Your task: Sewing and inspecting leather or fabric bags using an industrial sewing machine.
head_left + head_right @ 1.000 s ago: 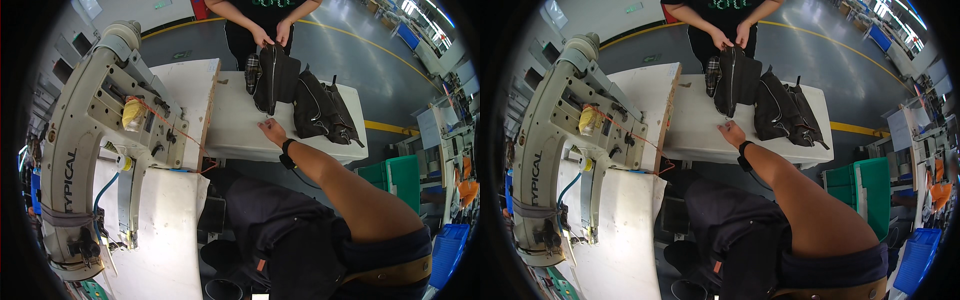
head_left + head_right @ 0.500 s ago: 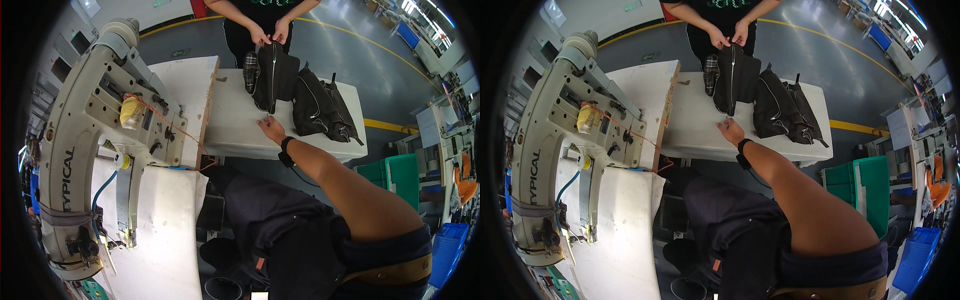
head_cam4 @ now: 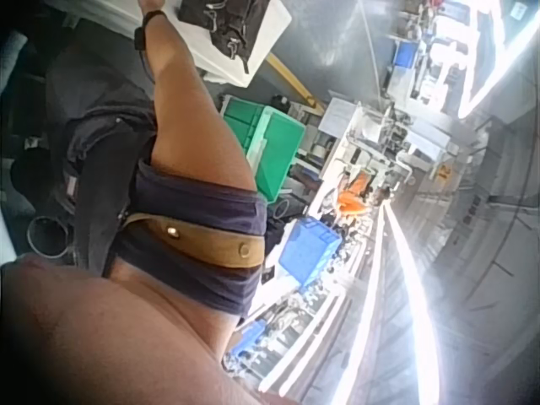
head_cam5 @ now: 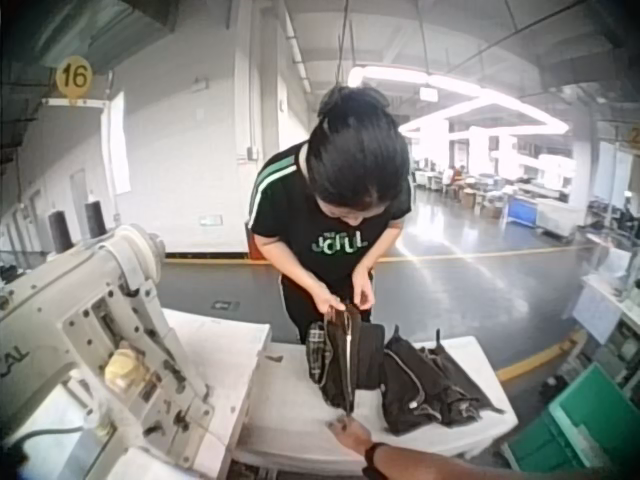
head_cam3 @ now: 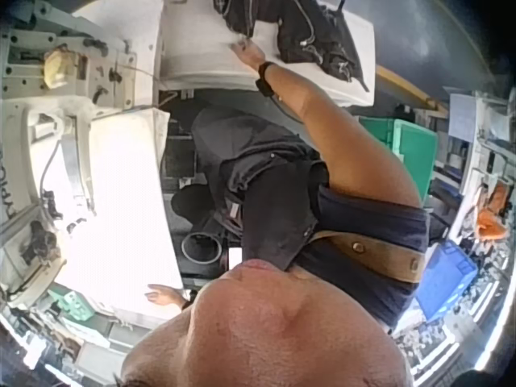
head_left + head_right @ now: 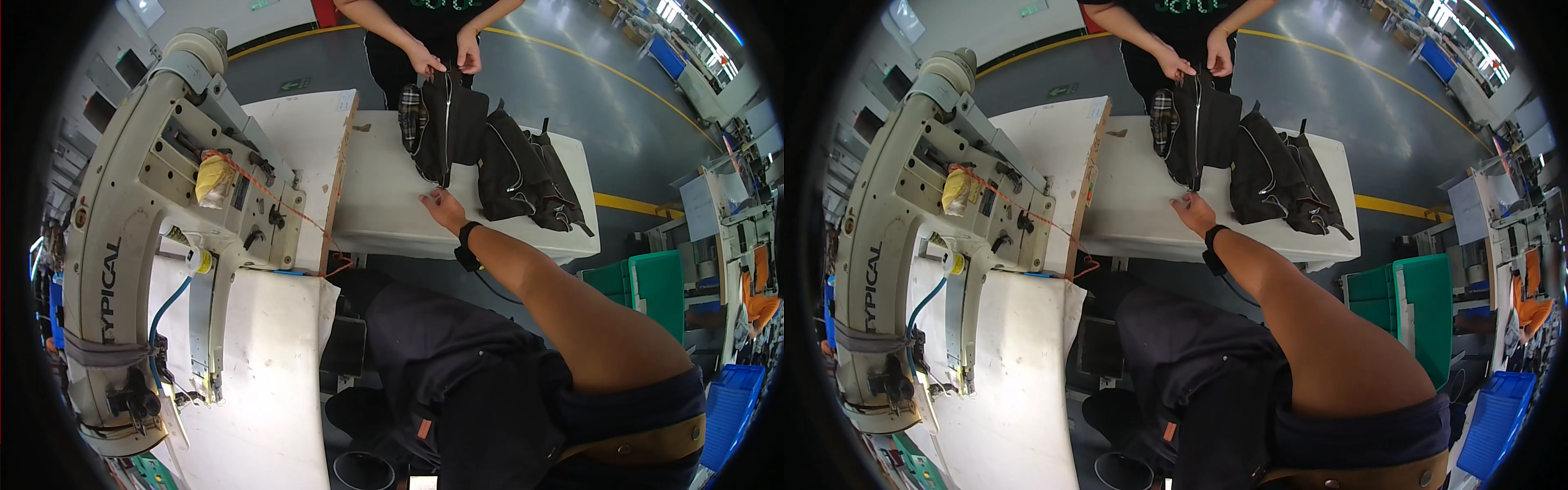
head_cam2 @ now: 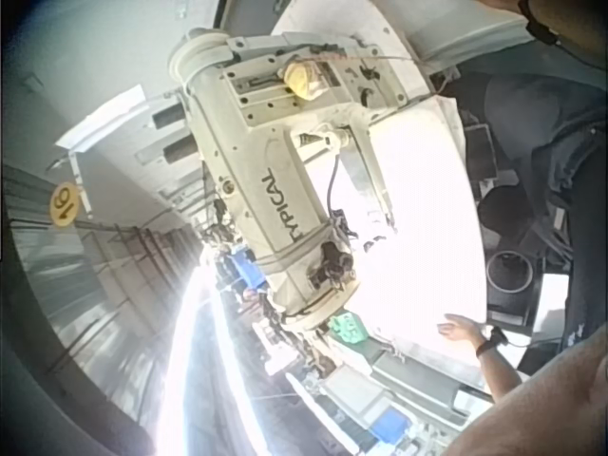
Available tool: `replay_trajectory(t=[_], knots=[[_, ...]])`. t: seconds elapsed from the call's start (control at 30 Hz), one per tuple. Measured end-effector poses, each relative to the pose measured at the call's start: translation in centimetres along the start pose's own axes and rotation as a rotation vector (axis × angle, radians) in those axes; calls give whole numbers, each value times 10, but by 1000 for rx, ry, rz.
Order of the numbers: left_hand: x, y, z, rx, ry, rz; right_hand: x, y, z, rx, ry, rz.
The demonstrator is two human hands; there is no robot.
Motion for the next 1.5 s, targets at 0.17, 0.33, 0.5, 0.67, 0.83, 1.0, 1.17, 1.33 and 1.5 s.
replay_trajectory(t=[0.17, 0.33, 0.5, 0.67, 0.83, 1.0, 1.17, 1.33, 1.5], knots=[[2, 1, 1, 14, -16, 22, -1, 1, 0, -11, -12, 4], [5, 5, 2, -7, -8, 17, -1, 1, 0, -8, -30, 0], [6, 5, 1, 18, -8, 22, -2, 0, 1, 1, -5, 5], [4, 2, 1, 36, -28, 29, 1, -1, 1, 7, -32, 13], [2, 2, 1, 31, -15, 6, 5, -3, 4, 26, -26, 8], [-1, 0, 1, 32, -14, 1, 10, -11, 11, 34, 32, -45], [-3, -6, 3, 83, -34, 47, -2, -31, 10, -58, 238, -307], [1, 0, -3, 122, -104, 156, 7, -60, -20, -320, 25, -50], [23, 26, -6, 18, -278, 188, 33, -35, -83, -35, -398, 71]])
Point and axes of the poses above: each hand's wrist, its own z-axis away from the middle knuckle, its own y-axis out of the palm, x = y × z, the point moved 7 cm from there along -z, towards the middle knuckle, and after that the axes turned 9 degrees about y, right-handed, at the moved point
